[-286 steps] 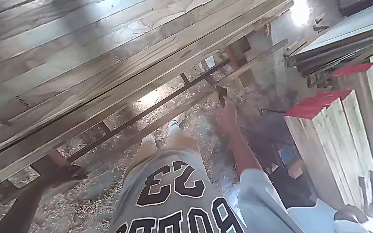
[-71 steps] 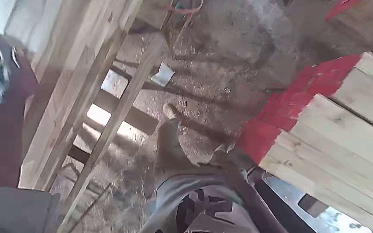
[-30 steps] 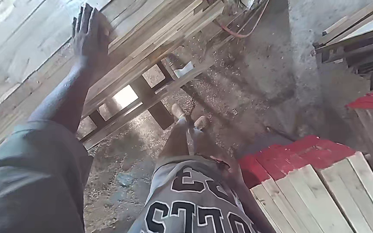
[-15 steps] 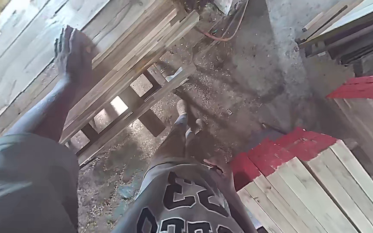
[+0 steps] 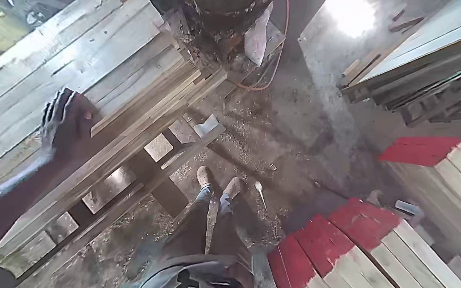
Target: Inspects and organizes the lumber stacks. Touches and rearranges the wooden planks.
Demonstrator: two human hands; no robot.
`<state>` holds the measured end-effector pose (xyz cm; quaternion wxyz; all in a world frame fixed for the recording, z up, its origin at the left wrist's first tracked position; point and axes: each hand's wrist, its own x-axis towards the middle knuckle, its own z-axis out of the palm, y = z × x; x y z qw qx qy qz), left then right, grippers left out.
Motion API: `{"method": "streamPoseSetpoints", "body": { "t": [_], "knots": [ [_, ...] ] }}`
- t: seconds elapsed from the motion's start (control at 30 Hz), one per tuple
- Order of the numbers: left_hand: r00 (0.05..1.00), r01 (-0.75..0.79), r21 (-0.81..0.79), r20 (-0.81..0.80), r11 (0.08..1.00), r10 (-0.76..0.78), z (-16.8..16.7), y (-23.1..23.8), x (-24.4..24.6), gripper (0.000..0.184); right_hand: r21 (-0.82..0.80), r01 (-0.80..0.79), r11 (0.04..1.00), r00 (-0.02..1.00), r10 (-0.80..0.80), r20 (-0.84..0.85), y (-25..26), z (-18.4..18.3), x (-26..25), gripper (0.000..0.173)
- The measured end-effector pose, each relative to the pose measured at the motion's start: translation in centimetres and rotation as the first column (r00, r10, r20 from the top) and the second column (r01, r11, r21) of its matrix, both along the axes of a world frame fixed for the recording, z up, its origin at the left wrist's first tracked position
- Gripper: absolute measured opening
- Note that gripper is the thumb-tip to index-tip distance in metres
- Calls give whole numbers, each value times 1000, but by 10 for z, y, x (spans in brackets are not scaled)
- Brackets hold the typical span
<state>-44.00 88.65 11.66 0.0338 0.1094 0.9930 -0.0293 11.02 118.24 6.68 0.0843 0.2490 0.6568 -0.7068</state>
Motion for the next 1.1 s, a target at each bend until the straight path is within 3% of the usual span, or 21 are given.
{"method": "streamPoseSetpoints", "body": {
  "t": [0.03,0.07,0.2,0.4,0.5,0.73,0.93,1.03,1.1],
  "knots": [
    [988,123,174,-113,977,-105,-26,-28,-9,62,43,-32,999,998,34,-47,0,1,-2,18],
    [985,152,228,-109,962,-130,-35,-40,-15,65,85,-54,995,994,62,-89,0,5,-7,20],
    [981,170,253,-133,952,-139,-54,-54,-27,66,227,-61,972,974,108,-200,-7,21,-36,25],
    [976,214,278,-108,936,-191,-19,-37,-14,66,320,-34,947,939,140,-315,-47,22,-83,23],
    [970,242,305,-112,921,-218,-12,-37,-13,66,386,-13,922,942,141,-305,-49,44,-93,19],
    [967,249,379,-147,891,-208,-15,-45,-12,64,363,267,893,923,-129,-362,-21,91,-118,27],
    [979,199,400,-118,895,-165,-10,-44,-19,65,239,375,896,902,-292,-319,30,127,-207,18],
    [982,180,445,-127,877,-137,-3,-39,-16,64,458,329,826,936,-219,-277,84,156,-283,23],
    [982,180,472,-137,863,-129,-7,-40,-18,66,709,241,663,953,-22,-302,138,173,-349,25]
  ]
}}
